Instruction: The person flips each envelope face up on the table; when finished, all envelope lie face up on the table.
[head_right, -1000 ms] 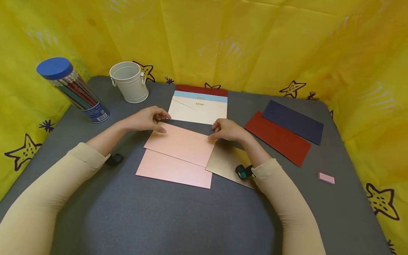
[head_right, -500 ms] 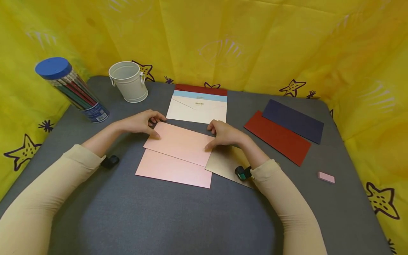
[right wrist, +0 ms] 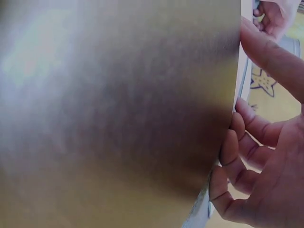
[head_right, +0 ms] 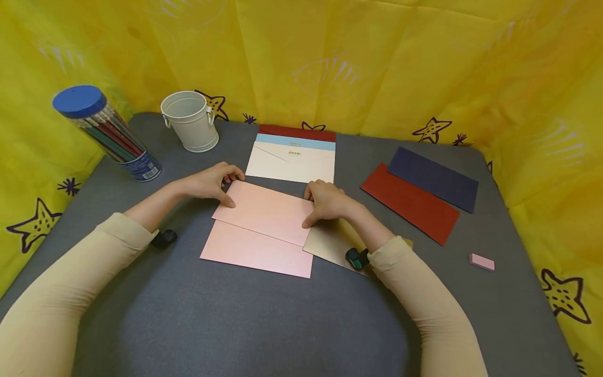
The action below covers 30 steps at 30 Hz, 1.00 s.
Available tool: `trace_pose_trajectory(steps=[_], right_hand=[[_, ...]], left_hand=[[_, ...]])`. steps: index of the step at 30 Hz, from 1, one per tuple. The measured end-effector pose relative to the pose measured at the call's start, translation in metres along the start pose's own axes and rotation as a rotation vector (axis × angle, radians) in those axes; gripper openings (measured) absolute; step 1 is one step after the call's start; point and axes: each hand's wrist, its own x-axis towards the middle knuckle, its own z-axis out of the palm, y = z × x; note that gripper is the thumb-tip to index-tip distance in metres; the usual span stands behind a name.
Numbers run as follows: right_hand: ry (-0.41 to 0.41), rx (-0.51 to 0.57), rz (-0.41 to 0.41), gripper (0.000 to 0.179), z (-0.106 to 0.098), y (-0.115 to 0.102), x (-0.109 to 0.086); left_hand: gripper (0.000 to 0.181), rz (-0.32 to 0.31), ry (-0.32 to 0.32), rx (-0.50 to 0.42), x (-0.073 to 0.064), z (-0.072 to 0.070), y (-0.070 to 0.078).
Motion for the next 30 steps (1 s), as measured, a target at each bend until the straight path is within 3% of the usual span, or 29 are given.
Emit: trace_pose_trajectory(steps=[10, 17, 23, 30], right_hand=[[0.001, -0.018, 0.02, 0.061, 0.001, -0.008, 0.003], [0.019, 0.017, 0.019, 0.06, 0.002, -0.009, 0.004], [0.047, 0.077, 0.04, 0.058, 0.002, -0.011, 0.004], [0.133, 0.141, 0.025, 0.056, 0.0, -0.011, 0.006]], left_hand=[[0.057, 0.016, 0.014, 0.088, 0.003, 0.002, 0.004], [0.054, 0.0, 0.033, 0.071, 0.001, 0.0, 0.006], [0.05, -0.026, 0.004, -0.1, -0.004, -0.006, 0.002], [0.039, -0.102, -0.014, -0.314, -0.009, -0.017, -0.006]])
